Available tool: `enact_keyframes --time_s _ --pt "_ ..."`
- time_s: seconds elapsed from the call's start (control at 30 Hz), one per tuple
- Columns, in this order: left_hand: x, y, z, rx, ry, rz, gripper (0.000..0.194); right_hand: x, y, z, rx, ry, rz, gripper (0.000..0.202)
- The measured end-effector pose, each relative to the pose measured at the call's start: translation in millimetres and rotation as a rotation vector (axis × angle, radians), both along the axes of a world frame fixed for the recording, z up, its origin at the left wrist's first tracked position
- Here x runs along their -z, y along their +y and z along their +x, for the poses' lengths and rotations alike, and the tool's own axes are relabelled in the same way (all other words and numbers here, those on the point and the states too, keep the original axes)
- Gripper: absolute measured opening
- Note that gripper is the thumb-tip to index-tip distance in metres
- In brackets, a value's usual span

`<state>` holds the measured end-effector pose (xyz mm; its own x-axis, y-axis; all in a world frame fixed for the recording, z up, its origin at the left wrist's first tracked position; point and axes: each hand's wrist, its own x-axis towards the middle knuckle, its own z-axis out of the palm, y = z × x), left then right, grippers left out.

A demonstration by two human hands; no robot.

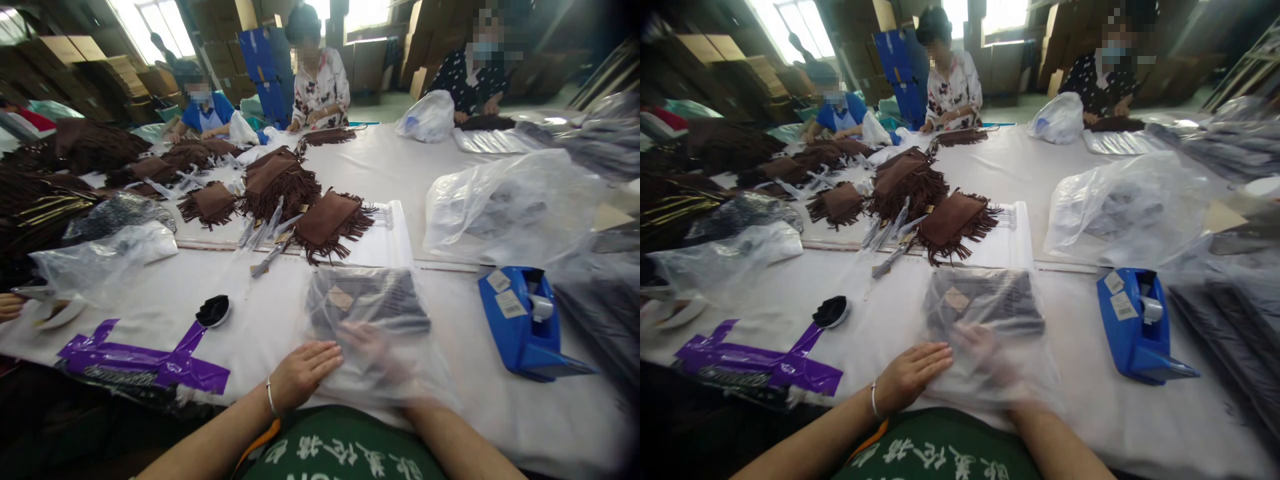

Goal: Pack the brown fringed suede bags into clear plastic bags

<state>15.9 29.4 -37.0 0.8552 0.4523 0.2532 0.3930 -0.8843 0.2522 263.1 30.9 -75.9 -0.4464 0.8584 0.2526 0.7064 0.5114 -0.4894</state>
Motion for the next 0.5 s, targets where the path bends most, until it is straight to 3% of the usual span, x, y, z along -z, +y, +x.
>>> enact_keyframes --time_s 0.13,0.27,0.33,0.4,0.5 --pt "14.5 1.6 6.6 0.034 0.075 -0.048 0.043 5.4 -32.3 38.0 -0.120 -0.063 0.006 0.047" --pt "27.0 -2.3 8.7 -0.040 0.121 -0.068 0.047 33.4 -98.2 76.1 0.148 -0.132 -0.016 0.052" --pt "29.1 -3.9 10.0 -0.053 0.099 -0.076 0.047 40.3 -125.9 87.6 0.156 -0.163 -0.105 0.052" --pt "29.1 -4.0 9.6 -0.035 0.087 -0.099 0.047 31.4 -140.5 93.8 0.020 -0.106 -0.175 0.049" --pt "28.1 -1.7 7.2 -0.002 0.097 -0.135 0.048 -13.2 -135.5 92.8 -0.114 0.084 -0.225 0.043"
